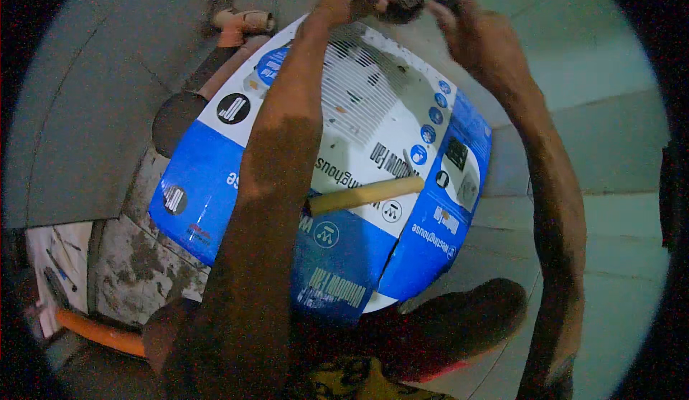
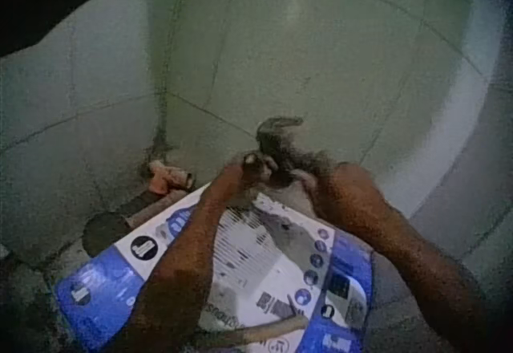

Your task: Use a hammer and chisel to break or clear the area around a floor drain.

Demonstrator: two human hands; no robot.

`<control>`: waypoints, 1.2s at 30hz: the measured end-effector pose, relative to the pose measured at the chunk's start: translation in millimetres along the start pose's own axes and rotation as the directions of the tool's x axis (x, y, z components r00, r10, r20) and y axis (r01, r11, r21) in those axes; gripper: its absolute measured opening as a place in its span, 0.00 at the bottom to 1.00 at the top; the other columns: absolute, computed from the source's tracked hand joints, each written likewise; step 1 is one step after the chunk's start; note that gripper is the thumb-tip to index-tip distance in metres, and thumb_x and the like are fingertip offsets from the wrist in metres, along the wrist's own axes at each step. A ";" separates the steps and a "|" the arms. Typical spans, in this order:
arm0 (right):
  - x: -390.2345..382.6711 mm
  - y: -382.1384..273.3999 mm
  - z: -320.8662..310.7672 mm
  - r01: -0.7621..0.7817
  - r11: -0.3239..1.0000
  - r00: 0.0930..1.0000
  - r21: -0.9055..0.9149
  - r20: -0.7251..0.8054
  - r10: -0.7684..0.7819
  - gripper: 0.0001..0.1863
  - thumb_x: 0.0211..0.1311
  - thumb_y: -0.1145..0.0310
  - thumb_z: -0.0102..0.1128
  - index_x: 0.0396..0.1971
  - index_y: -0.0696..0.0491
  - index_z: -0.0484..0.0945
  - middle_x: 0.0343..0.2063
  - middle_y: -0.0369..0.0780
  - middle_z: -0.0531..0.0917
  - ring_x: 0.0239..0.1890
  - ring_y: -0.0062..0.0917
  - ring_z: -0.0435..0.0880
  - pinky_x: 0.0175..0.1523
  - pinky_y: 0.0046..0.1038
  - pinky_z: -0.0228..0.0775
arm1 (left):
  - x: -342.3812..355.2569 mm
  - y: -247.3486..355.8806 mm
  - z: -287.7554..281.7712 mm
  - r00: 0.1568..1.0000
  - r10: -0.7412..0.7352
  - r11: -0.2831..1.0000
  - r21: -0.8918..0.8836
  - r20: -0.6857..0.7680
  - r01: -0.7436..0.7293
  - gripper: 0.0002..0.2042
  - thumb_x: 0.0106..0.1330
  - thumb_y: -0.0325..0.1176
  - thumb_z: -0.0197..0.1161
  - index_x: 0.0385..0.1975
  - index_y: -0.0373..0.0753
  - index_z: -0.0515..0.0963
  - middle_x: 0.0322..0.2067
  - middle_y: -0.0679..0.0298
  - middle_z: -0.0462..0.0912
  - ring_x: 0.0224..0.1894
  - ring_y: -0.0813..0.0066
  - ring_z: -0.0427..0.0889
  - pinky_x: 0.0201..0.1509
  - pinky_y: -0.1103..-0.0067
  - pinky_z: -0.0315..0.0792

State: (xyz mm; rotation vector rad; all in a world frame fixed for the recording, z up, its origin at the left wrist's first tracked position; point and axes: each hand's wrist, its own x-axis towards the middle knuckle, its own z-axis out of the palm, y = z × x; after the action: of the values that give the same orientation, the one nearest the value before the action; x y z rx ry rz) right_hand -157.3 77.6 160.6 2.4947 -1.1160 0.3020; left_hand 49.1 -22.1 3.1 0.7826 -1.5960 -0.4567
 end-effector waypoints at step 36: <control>-33.9 -25.5 -41.9 -0.036 0.969 0.992 0.244 -0.108 0.064 0.16 0.65 0.58 0.55 0.31 0.58 0.69 0.17 0.51 0.78 0.19 0.45 0.79 0.23 0.39 0.66 | -28.2 -13.1 13.2 0.897 -0.263 0.949 -0.264 -0.354 0.174 0.10 0.47 0.32 0.71 0.29 0.39 0.81 0.27 0.68 0.81 0.27 0.80 0.76 0.36 0.81 0.72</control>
State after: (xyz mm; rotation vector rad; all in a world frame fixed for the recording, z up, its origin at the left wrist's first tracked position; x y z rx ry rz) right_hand -162.2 133.7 179.9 2.6205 -1.1573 0.6224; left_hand 40.2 -13.1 -28.2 0.8231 -1.0705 -0.5963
